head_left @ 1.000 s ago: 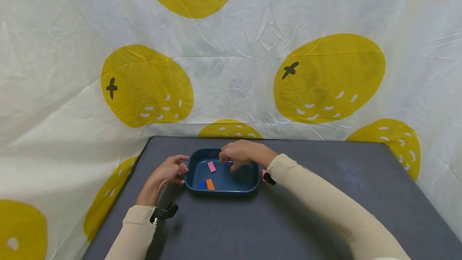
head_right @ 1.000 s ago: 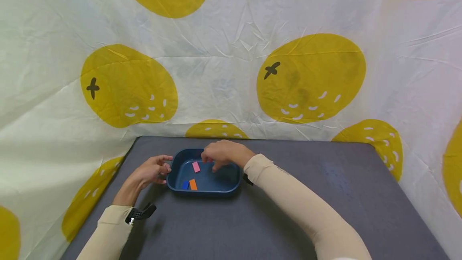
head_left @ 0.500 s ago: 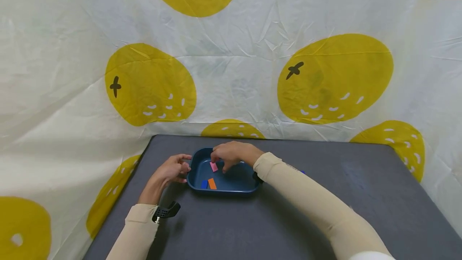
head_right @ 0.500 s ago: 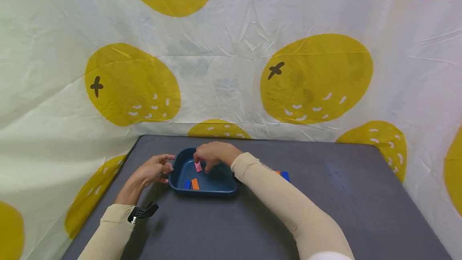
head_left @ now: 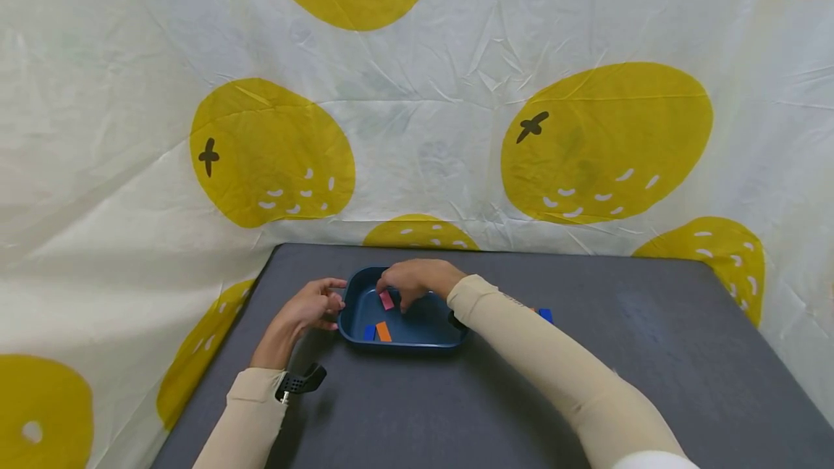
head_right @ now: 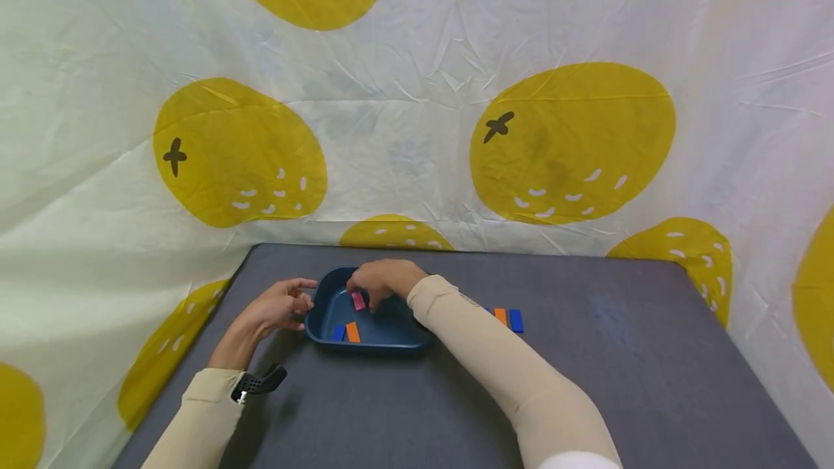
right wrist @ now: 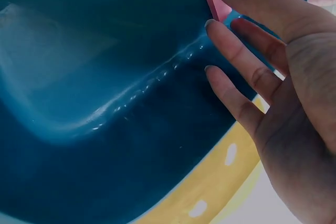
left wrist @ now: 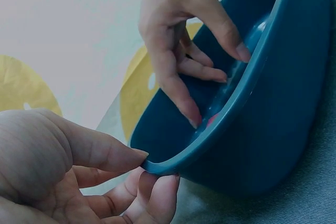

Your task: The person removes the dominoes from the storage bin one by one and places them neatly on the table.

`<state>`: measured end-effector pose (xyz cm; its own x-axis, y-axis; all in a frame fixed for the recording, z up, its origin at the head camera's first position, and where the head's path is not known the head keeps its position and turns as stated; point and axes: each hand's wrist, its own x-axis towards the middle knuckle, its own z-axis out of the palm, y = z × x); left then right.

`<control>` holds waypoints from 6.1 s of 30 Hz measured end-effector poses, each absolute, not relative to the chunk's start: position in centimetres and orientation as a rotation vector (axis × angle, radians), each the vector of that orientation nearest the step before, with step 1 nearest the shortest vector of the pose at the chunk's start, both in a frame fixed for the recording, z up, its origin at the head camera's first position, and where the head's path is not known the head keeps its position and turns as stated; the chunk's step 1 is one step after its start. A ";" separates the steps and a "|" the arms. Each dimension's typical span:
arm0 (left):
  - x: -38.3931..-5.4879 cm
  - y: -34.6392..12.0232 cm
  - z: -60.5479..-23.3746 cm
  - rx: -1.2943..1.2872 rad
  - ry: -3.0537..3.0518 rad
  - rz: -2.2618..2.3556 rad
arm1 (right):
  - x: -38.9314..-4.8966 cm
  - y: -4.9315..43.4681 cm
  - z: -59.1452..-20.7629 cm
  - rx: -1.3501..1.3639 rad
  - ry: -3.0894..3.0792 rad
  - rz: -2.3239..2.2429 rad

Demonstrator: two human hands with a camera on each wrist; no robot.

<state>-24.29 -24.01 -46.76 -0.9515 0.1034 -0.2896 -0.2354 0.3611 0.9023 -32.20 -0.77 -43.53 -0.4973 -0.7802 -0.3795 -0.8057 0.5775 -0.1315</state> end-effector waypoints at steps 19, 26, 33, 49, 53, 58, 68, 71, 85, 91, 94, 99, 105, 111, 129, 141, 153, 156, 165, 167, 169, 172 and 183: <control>-24.5 -24.0 -46.8 -0.143 2.322 1.614 | -32.3 -1.4 -44.6 -1.360 2.389 0.103; -24.4 -24.0 -46.6 -0.146 2.326 1.613 | -32.1 -1.4 -45.1 -1.393 2.369 0.107; -24.4 -24.0 -46.7 -0.143 2.329 1.610 | -31.9 -1.3 -45.5 -1.365 2.399 0.100; -24.4 -23.9 -46.9 -0.138 2.339 1.616 | -31.8 -0.4 -45.7 -1.291 2.476 0.103; -24.4 -23.8 -46.9 -0.138 2.341 1.614 | -31.7 -0.4 -45.6 -1.309 2.477 0.104; -24.3 -23.8 -46.8 -0.134 2.345 1.616 | -31.7 -0.3 -45.5 -1.301 2.468 0.111; -24.1 -23.8 -46.8 -0.138 2.361 1.609 | -31.9 0.6 -45.2 -1.306 2.449 0.117; -24.0 -23.7 -46.8 -0.144 2.367 1.603 | -31.8 1.2 -45.0 -1.308 2.452 0.115; -24.0 -23.4 -46.6 -0.170 2.364 1.595 | -31.1 3.6 -43.1 -1.279 2.487 0.091; -24.0 -23.3 -46.5 -0.159 2.364 1.594 | -30.5 4.6 -42.3 -1.295 2.503 0.079; -24.0 -23.3 -46.5 -0.171 2.363 1.600 | -30.0 5.1 -42.0 -1.298 2.507 0.066; -24.0 -23.4 -46.6 -0.178 2.366 1.600 | -29.5 6.3 -41.7 -1.312 2.512 0.042; -24.0 -23.3 -46.8 -0.167 2.370 1.604 | -28.9 7.7 -41.6 -1.307 2.512 -0.034; -24.0 -23.4 -46.8 -0.162 2.365 1.610 | -28.2 9.1 -41.2 -1.303 2.533 -0.093; -24.1 -23.4 -47.1 -0.158 2.374 1.618 | -27.4 13.3 -41.3 -1.321 2.599 -0.261; -24.1 -23.5 -47.2 -0.154 2.364 1.628 | -27.0 16.0 -41.5 -1.297 2.606 -0.327; -23.9 -23.6 -47.2 -0.127 2.363 1.610 | -26.9 18.7 -42.2 -1.284 2.621 -0.370; -23.9 -23.5 -47.2 -0.119 2.361 1.612 | -26.7 19.5 -42.4 -1.283 2.628 -0.383; -24.0 -23.6 -47.1 -0.148 2.355 1.625 | -26.7 21.8 -43.3 -1.195 2.659 -0.402; -24.1 -23.6 -47.2 -0.147 2.358 1.622 | -26.7 22.4 -43.5 -1.198 2.658 -0.415; -24.1 -23.6 -47.2 -0.145 2.358 1.623 | -26.6 22.9 -43.6 -1.205 2.657 -0.425; -24.2 -23.6 -47.2 -0.146 2.356 1.627 | -26.6 23.6 -43.9 -1.196 2.661 -0.431; -24.2 -23.5 -47.2 -0.145 2.350 1.630 | -26.6 25.8 -44.5 -1.138 2.684 -0.442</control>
<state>-24.17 -23.51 -47.22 -0.9568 0.0746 -0.2812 -0.2372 0.3594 0.9025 -26.59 25.85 -44.52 -0.6864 -0.7248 -0.0602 -0.6672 0.6605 -0.3444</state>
